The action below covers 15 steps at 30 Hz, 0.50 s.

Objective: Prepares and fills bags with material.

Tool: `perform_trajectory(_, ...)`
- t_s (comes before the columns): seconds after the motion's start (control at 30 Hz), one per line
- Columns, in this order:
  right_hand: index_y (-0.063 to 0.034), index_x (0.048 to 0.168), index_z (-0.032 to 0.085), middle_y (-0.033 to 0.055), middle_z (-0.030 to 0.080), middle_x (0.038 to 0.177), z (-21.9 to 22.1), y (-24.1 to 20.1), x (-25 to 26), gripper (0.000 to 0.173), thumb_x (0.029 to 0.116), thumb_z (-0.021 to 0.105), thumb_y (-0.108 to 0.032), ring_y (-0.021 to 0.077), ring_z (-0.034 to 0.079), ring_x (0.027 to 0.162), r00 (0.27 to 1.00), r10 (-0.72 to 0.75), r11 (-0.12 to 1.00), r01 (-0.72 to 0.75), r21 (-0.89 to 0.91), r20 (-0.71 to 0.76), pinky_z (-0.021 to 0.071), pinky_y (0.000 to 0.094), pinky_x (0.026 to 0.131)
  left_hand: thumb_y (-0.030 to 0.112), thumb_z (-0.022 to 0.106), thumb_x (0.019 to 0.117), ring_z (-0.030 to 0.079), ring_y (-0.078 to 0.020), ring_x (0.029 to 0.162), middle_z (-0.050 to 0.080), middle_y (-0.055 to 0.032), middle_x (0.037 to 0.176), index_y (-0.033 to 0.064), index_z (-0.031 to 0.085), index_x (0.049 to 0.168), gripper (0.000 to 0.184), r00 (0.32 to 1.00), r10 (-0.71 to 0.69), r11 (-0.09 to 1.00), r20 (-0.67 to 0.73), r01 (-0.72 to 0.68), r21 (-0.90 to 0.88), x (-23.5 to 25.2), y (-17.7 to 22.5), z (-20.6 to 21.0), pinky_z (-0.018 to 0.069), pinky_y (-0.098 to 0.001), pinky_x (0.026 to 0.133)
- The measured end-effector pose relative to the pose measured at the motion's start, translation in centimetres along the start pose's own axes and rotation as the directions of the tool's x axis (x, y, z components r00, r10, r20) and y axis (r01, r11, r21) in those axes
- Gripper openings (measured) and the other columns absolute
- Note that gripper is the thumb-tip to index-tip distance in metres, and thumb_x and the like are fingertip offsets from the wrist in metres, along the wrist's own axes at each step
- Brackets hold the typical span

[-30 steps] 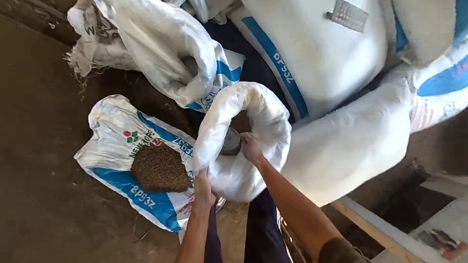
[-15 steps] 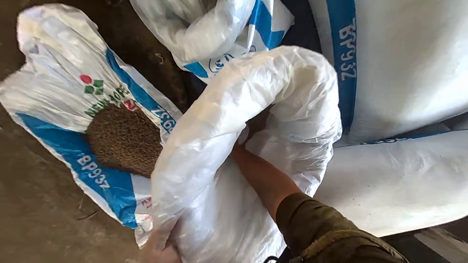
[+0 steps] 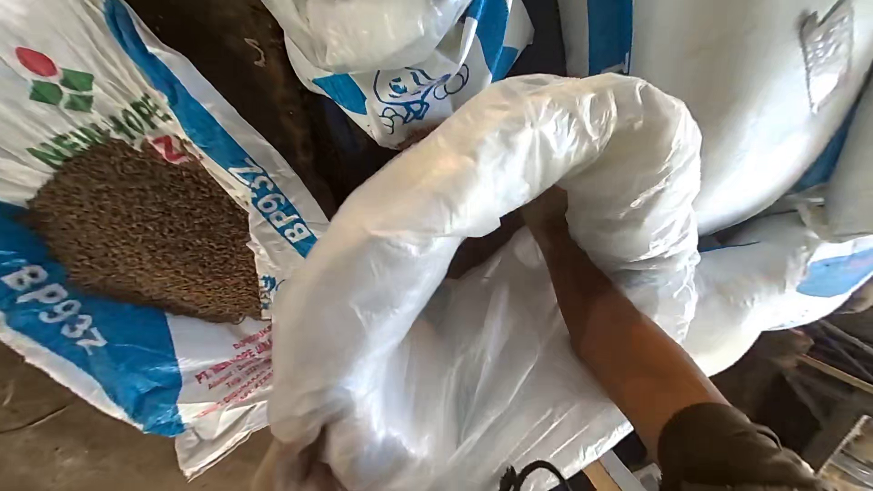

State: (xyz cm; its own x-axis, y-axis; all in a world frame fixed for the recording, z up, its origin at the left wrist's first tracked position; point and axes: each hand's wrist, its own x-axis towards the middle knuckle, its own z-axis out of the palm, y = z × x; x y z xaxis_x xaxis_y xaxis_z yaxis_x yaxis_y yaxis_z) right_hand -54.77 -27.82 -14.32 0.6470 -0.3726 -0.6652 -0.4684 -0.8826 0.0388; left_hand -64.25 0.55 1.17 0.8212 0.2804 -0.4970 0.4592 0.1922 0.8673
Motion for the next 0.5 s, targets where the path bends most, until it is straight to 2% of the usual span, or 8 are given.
perform_trajectory(0.07,0.0166,0.141,0.048,0.0356,0.050,0.146,-0.5,-1.3,1.3,0.040,0.1111,0.036,-0.007,0.0483,0.047,0.139,0.971,0.137,0.991,-0.131,-0.040,0.198,0.0357,0.0576,0.114,0.003,0.034,0.1045,0.068,0.0100,0.092,0.076,0.0166,0.093,0.0236,0.077,0.094,0.049,0.999,-0.037,0.988,0.010,0.038,-0.153,1.2,-0.4,-0.3,0.0539,-0.0111,0.084)
perform_trajectory(0.13,0.0139,0.141,0.049,0.0324,0.048,0.149,0.7,-2.0,4.5,0.040,0.1115,0.039,-0.012,0.0452,0.045,0.142,0.927,0.223,0.973,-0.196,-0.119,0.300,0.0340,0.0570,0.116,0.006,0.036,0.1042,0.069,0.0069,0.091,0.077,0.0128,0.091,0.0216,0.077,0.093,0.045,0.997,-0.072,0.963,0.018,0.074,-0.258,2.0,-0.7,-0.5,0.0556,-0.0131,0.084)
perform_trajectory(0.17,0.0125,0.141,0.050,0.0314,0.049,0.149,1.2,-2.3,5.4,0.042,0.1115,0.041,-0.015,0.0443,0.045,0.142,0.928,0.222,0.974,-0.197,-0.109,0.300,0.0340,0.0564,0.116,0.009,0.039,0.1044,0.070,0.0057,0.091,0.077,0.0113,0.092,0.0209,0.078,0.094,0.042,0.995,-0.089,0.944,0.044,0.098,-0.316,2.1,-0.9,-0.6,0.0560,-0.0138,0.084)
perform_trajectory(0.27,0.0131,0.140,0.052,0.0339,0.051,0.146,4.4,-2.5,5.3,0.042,0.1082,0.049,-0.015,0.0471,0.045,0.141,0.985,0.044,0.997,-0.055,0.060,0.167,0.0320,0.0590,0.117,0.014,0.049,0.1014,0.072,0.0019,0.092,0.078,0.0068,0.094,0.0179,0.080,0.097,0.031,0.982,-0.139,0.863,0.128,0.183,-0.470,2.6,-1.0,-0.9,0.0576,-0.0165,0.084)
perform_trajectory(0.33,0.0118,0.140,0.052,0.0328,0.049,0.148,5.8,-2.8,6.6,0.040,0.1095,0.043,-0.012,0.0476,0.042,0.143,0.952,-0.050,0.997,0.066,-0.041,0.302,0.0299,0.0625,0.117,0.013,0.047,0.1030,0.071,0.0030,0.094,0.078,0.0084,0.096,0.0180,0.079,0.098,0.033,0.987,-0.077,0.893,0.143,0.132,-0.431,2.5,-1.6,-1.3,0.0562,-0.0153,0.086)
perform_trajectory(0.4,0.0049,0.142,0.055,0.0261,0.052,0.149,6.2,-3.1,8.5,0.040,0.1104,0.040,-0.015,0.0432,0.048,0.140,0.856,-0.077,0.954,0.212,-0.211,0.510,0.0359,0.0620,0.113,0.010,0.049,0.1034,0.072,0.0007,0.095,0.078,0.0050,0.097,0.0127,0.078,0.096,0.031,0.984,-0.002,0.894,0.179,0.082,-0.440,2.4,-2.1,-1.7,0.0559,-0.0160,0.087)
perform_trajectory(0.43,0.0036,0.142,0.055,0.0251,0.052,0.149,6.1,-2.9,8.9,0.040,0.1109,0.040,-0.017,0.0419,0.048,0.140,0.827,-0.097,0.945,0.252,-0.210,0.553,0.0360,0.0611,0.114,0.009,0.049,0.1036,0.071,0.0010,0.096,0.078,0.0048,0.097,0.0118,0.078,0.095,0.030,0.983,0.015,0.905,0.183,0.065,-0.421,2.4,-2.2,-1.5,0.0554,-0.0153,0.087)
perform_trajectory(0.5,0.0064,0.143,0.054,0.0251,0.052,0.149,6.4,-2.7,8.6,0.044,0.1094,0.047,-0.022,0.0384,0.047,0.142,0.865,-0.146,0.981,0.188,-0.039,0.481,0.0316,0.0541,0.119,0.011,0.049,0.1028,0.071,0.0008,0.096,0.078,0.0048,0.097,0.0128,0.078,0.096,0.030,0.980,-0.023,0.891,0.196,0.109,-0.442,2.3,-2.2,-1.0,0.0554,-0.0166,0.088)
